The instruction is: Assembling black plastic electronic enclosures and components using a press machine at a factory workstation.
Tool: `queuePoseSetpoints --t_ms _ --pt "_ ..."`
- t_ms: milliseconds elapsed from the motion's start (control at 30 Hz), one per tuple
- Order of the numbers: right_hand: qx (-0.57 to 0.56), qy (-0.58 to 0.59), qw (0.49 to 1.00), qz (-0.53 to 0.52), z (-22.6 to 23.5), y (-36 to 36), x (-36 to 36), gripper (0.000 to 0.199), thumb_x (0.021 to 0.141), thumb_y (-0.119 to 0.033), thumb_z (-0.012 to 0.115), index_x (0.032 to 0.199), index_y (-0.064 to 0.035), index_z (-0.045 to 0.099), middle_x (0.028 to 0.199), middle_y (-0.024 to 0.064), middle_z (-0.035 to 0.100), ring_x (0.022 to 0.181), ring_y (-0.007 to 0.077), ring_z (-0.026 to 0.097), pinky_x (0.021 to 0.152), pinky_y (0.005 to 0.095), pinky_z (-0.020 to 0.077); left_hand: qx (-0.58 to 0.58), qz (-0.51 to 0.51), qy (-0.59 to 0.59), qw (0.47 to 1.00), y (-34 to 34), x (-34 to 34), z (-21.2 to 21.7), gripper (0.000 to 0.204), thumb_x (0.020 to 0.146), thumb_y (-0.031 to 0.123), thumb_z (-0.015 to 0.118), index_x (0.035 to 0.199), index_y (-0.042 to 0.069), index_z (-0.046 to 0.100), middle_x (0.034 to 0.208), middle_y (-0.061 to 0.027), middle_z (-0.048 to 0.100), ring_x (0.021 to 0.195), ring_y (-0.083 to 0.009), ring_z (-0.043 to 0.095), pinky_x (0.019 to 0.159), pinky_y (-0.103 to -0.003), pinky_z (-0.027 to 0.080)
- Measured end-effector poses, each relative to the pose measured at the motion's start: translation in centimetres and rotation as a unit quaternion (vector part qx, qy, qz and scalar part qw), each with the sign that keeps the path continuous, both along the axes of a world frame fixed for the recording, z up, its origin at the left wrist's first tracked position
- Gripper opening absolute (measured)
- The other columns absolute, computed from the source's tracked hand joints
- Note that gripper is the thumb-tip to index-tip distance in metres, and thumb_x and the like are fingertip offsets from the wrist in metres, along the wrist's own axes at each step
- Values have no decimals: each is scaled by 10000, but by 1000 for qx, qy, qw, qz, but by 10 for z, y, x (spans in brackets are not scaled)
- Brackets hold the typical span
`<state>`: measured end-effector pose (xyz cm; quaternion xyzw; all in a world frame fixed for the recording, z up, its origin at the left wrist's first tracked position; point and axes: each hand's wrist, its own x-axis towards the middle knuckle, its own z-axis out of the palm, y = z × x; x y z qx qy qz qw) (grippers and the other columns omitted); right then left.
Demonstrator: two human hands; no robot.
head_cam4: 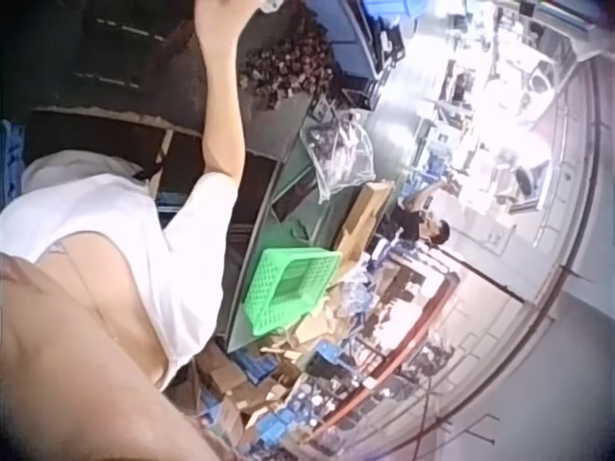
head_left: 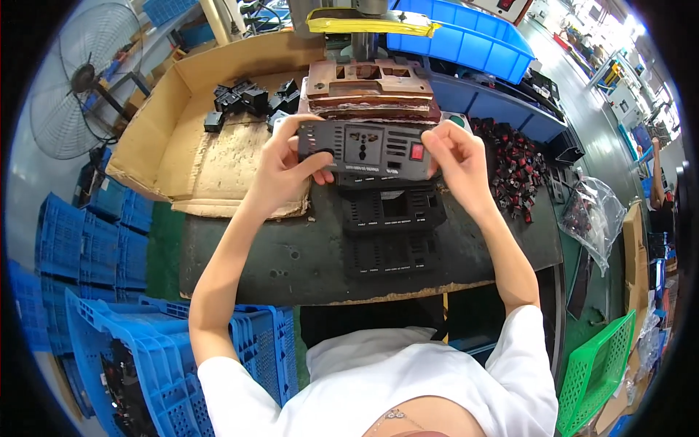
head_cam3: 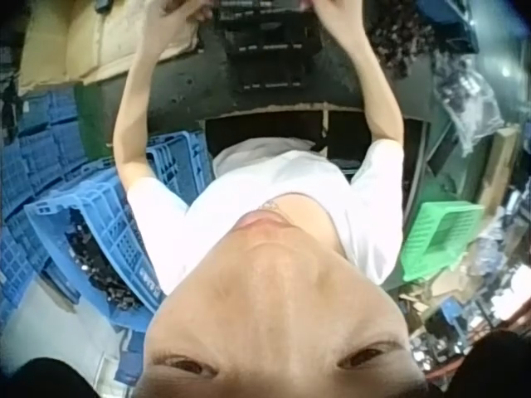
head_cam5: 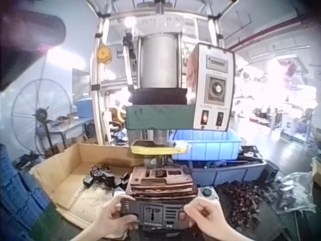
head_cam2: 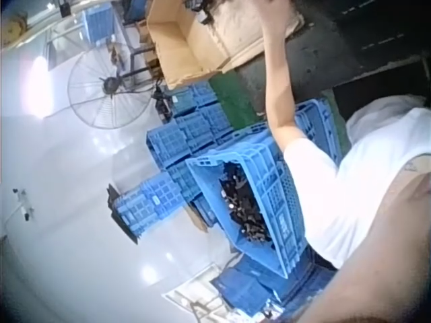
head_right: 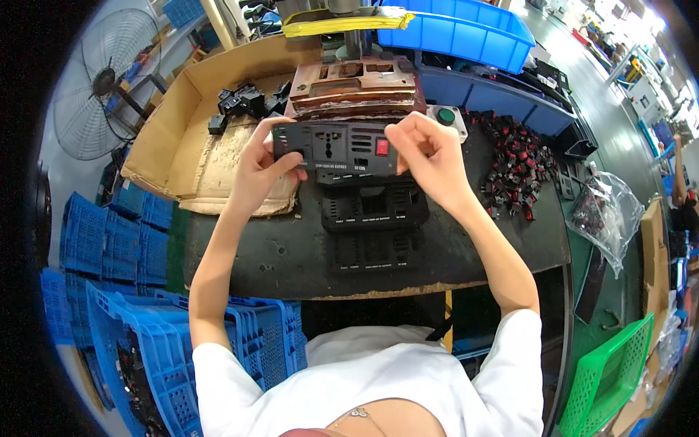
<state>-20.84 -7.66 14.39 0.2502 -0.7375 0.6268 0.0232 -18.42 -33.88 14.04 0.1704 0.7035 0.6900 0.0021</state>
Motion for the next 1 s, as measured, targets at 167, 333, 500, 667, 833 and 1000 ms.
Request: queuePoseSetpoints --t_ms 167,333,500,667,833,1000 --pt "-247 -329 912 -3 1 -10 1 96 887 -173 530 895 -79 549 639 -36 540 490 14 470 382 137 333 186 -134 -81 970 -4 1 -7 558 916 223 509 1352 43 209 885 -201 626 686 -217 638 596 -250 509" --pt "-332 -467 817 64 -6 -9 -2 152 900 -171 510 794 -64 528 546 -33 419 425 34 360 361 142 295 300 -137 -86 940 -1 2 -8 614 929 454 370 1362 45 220 775 -140 601 615 -189 594 538 -230 459" --pt "-345 -485 799 88 -4 -11 0 173 906 -182 508 790 -54 528 541 -30 422 422 35 359 367 144 290 319 -172 -53 930 -6 -2 -17 569 919 364 470 1338 30 278 654 -43 509 491 -119 488 457 -215 383" --pt "-308 -423 850 58 7 -14 10 177 905 -194 515 793 -57 520 587 -22 480 436 36 398 380 156 320 90 -91 -147 981 6 10 0 319 781 43 595 1080 26 486 640 -2 487 455 -88 462 414 -219 313" --pt "-288 -409 862 80 3 -16 11 142 906 -171 515 823 -58 531 692 -11 565 440 27 413 387 145 356 29 -11 -113 993 20 20 -2 124 744 -8 628 701 36 520 536 -31 495 412 -85 417 387 -220 290" --pt "-243 -335 903 113 -5 -17 11 128 940 -198 458 868 -103 503 732 -37 578 497 9 498 421 142 410 -57 -5 -55 997 19 20 -1 138 776 94 656 683 51 563 509 -9 506 419 -54 400 389 -218 281"
